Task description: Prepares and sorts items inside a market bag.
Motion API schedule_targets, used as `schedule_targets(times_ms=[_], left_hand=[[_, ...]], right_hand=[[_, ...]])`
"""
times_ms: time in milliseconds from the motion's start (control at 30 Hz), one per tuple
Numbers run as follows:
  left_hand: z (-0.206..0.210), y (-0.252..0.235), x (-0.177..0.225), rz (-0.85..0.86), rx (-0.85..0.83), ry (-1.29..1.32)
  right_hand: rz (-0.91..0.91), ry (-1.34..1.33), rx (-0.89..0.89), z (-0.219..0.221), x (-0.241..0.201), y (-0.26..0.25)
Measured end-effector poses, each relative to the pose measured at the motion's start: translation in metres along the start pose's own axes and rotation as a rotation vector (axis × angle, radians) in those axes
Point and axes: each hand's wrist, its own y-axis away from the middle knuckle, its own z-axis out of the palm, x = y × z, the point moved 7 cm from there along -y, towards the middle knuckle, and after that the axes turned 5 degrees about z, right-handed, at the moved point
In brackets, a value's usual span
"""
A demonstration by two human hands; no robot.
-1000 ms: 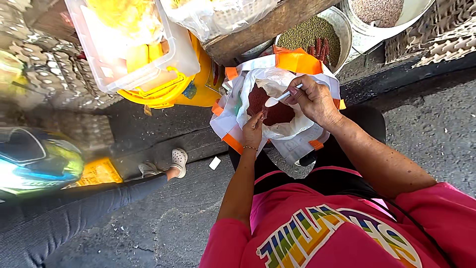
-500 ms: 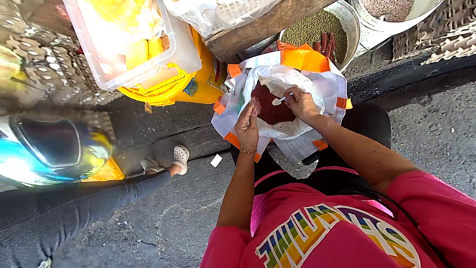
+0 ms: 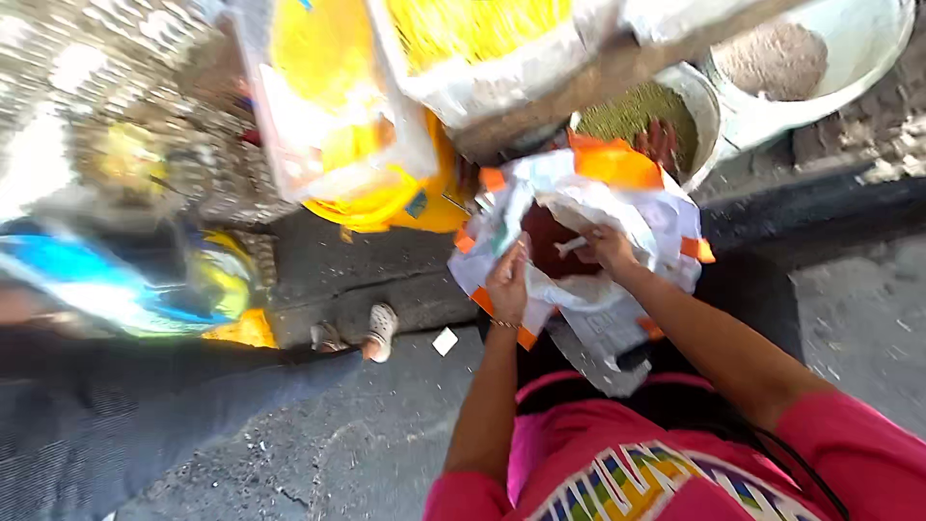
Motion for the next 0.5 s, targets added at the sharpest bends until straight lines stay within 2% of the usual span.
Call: schedule_targets(times_ms=[100,300,500], left_hand=[[-0.003,-0.009,-0.006,-0.094,0.064,0.056],[-0.009,-0.012,0.013,-0.043,0.109,0.231],[-0.012,0.001,0.020,-0.004,0.125,0.260]], right_hand=[[-0.110,-0.037,-0.032,-0.009,-0.008,0.008],[-0.132,-0.312,-0.050,-0.021,-0.019,0.039],[-0.155,-0.389,-0.084,-0.023,-0.022,0.057]])
